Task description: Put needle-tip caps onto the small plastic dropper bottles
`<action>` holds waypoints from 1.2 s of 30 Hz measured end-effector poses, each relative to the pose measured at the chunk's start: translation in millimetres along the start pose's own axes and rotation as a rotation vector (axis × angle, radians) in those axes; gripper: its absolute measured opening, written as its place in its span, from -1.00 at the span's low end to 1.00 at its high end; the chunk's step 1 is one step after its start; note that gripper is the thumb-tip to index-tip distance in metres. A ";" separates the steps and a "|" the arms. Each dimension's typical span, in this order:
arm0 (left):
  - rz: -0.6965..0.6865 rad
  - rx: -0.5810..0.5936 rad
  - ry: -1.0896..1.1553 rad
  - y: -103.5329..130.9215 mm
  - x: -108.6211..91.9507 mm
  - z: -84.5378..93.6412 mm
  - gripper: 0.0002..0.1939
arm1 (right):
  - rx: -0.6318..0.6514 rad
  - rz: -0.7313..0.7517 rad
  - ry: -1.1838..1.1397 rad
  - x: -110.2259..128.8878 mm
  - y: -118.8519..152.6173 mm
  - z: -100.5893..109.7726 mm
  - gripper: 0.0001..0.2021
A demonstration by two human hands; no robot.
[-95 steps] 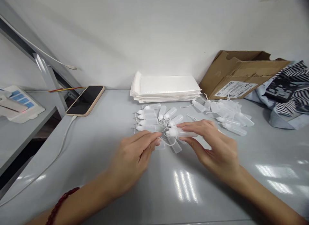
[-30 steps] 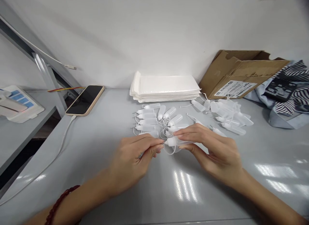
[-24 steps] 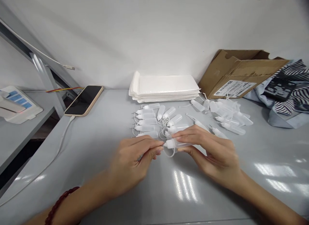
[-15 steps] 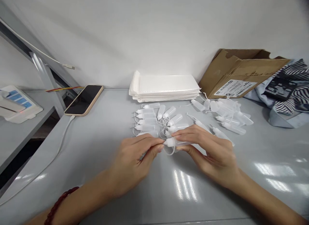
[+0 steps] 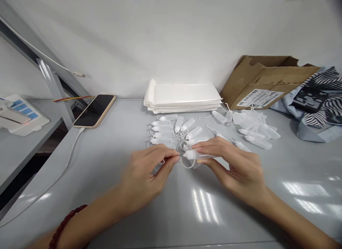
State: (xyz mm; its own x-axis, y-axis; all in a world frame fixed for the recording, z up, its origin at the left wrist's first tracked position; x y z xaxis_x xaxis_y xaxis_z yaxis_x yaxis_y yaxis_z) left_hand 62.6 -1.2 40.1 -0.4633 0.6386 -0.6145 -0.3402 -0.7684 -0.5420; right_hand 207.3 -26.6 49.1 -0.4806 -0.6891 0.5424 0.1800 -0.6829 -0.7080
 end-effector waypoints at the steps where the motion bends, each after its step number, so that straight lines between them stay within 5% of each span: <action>1: 0.007 0.008 0.002 0.6 0.3 -0.7 -0.90 | 0.000 -0.010 -0.013 -0.6 0.8 -0.5 -0.73; 30: -0.141 -0.002 0.009 10.5 -5.5 -8.2 -0.89 | 0.021 -0.036 -0.090 -2.5 5.7 -8.1 -0.76; 36: -0.172 -0.031 -0.015 8.9 -6.8 -4.1 -0.91 | 0.033 0.050 0.023 5.5 2.1 -3.5 -0.75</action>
State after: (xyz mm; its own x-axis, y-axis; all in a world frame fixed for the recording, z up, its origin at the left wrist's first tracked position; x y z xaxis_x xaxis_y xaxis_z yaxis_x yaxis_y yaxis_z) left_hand 66.1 -12.2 37.1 -0.4127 0.7595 -0.5029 -0.3901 -0.6463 -0.6558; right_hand 201.9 -31.0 49.1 -0.4893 -0.7174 0.4958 0.2326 -0.6553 -0.7186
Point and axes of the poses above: each hand's wrist, its own y-axis away from the middle knuckle, its own z-axis out of the back of the hand, x = y × z, the point moved 8 cm from there along -y, towards the middle knuckle, and after that the axes turned 8 degrees about -x, right-handed, at the moved point
